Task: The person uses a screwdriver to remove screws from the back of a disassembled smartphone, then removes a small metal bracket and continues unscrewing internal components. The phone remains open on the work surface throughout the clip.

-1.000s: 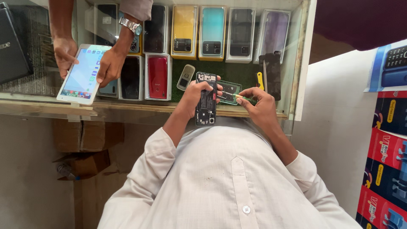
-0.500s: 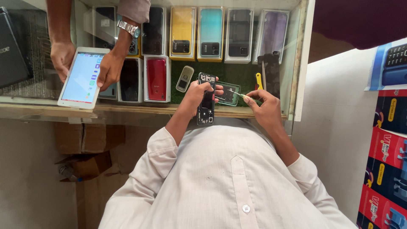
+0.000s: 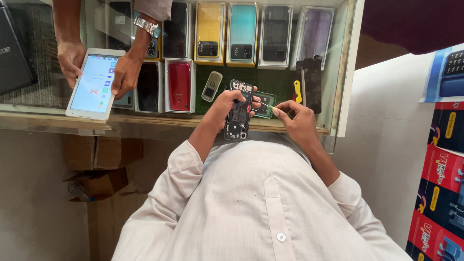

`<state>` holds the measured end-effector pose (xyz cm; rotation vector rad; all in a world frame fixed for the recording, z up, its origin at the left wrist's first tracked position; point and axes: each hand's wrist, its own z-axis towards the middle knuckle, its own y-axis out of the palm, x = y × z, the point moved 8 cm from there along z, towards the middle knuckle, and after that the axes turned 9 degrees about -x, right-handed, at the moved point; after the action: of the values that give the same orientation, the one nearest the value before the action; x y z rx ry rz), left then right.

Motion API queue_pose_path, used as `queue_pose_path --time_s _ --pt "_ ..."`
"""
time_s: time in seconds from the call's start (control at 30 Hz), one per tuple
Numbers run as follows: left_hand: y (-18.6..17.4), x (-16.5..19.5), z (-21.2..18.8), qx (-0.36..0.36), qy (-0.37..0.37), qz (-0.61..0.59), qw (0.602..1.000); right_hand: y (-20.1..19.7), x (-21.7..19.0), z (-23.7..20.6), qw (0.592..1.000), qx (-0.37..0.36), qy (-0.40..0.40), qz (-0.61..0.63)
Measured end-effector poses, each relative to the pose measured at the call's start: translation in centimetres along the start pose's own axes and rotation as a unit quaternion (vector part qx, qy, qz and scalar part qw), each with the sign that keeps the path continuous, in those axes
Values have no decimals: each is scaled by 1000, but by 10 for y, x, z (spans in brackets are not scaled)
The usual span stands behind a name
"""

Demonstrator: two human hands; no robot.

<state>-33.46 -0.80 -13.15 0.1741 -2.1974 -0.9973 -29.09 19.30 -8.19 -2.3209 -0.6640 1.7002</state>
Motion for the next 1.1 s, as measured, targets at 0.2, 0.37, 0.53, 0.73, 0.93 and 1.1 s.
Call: queue_pose_path --time_s 0.2,0.37,0.53,0.73,0.93,1.1 --pt "-10 0 1 11 6 6 1000 -5 8 -1 1000 1 -2 -14" --pt "-14 -3 2 42 13 46 998 -10 11 -5 999 28 -28 -33" --pt "-12 0 -6 55 21 67 996 -15 14 -10 997 55 -37 -49" --pt "-19 14 -24 66 68 21 995 -20 2 -19 968 153 -120 -158" --pt "3 21 -45 -43 80 -124 988 -3 -4 -13 932 162 -137 -293" --pt "23 24 -51 -82 92 -177 976 -1 -20 -7 926 164 -157 -302"
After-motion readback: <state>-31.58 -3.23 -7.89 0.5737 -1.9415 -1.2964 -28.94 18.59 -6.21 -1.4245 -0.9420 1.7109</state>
